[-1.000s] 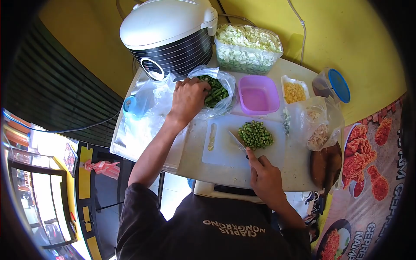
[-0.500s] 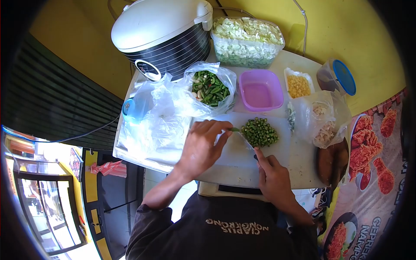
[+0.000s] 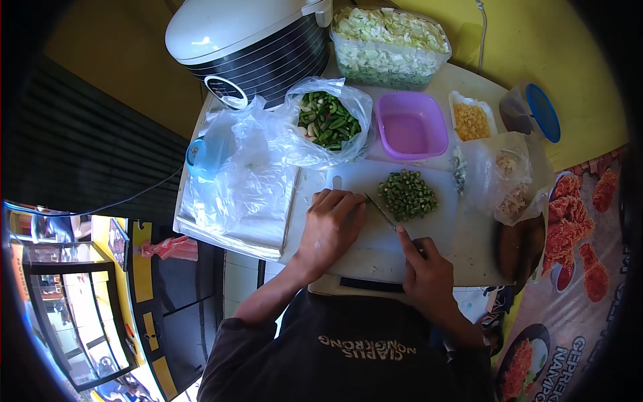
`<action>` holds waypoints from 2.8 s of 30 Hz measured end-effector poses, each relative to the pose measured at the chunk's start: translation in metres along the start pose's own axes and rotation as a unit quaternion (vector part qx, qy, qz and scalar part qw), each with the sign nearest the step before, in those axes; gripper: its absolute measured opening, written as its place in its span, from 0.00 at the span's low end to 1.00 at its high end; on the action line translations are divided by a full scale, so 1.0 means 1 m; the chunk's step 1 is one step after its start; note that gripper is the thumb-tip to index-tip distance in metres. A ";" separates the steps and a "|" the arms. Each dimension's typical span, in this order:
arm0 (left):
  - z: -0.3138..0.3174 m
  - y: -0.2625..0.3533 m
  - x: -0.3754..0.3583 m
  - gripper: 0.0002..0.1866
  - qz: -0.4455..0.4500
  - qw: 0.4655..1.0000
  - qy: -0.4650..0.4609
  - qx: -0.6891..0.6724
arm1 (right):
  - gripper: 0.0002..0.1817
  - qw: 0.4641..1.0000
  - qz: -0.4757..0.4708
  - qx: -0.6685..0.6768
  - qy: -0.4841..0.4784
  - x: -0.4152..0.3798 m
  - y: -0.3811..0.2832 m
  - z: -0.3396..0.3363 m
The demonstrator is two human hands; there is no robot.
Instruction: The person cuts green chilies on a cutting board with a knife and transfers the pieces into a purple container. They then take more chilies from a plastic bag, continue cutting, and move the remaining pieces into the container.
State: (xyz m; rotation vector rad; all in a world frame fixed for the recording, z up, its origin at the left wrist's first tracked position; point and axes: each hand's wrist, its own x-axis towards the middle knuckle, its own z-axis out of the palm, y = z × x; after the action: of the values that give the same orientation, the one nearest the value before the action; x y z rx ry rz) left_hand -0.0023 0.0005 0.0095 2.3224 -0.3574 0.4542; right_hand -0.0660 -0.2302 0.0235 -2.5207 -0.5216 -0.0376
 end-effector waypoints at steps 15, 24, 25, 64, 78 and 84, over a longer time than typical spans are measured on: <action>0.005 0.001 -0.001 0.11 -0.016 1.000 0.011 0.006 | 0.44 0.998 -0.016 -0.053 -0.001 0.000 -0.001 -0.011; 0.005 -0.001 -0.002 0.13 -0.012 1.000 0.002 0.007 | 0.42 0.994 -0.032 -0.105 -0.003 0.002 -0.003 -0.016; 0.005 -0.003 -0.002 0.13 -0.008 1.000 0.001 0.006 | 0.42 0.994 -0.032 -0.102 -0.008 0.003 -0.003 -0.016; 0.010 -0.004 -0.006 0.09 0.015 0.999 0.038 0.012 | 0.44 0.998 -0.015 -0.059 -0.026 -0.001 -0.005 -0.012; 0.010 -0.002 -0.003 0.10 0.016 0.999 0.044 0.009 | 0.46 0.995 -0.015 -0.079 -0.054 0.017 -0.012 -0.001; 0.009 -0.001 -0.003 0.10 0.013 0.999 0.041 0.004 | 0.46 0.995 -0.019 -0.085 -0.057 0.010 -0.009 -0.001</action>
State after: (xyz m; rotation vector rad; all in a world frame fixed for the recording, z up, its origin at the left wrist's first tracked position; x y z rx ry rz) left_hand -0.0027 -0.0049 0.0014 2.3020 -0.3473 0.5631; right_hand -0.0601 -0.2200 0.0305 -2.6909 -0.6364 0.0513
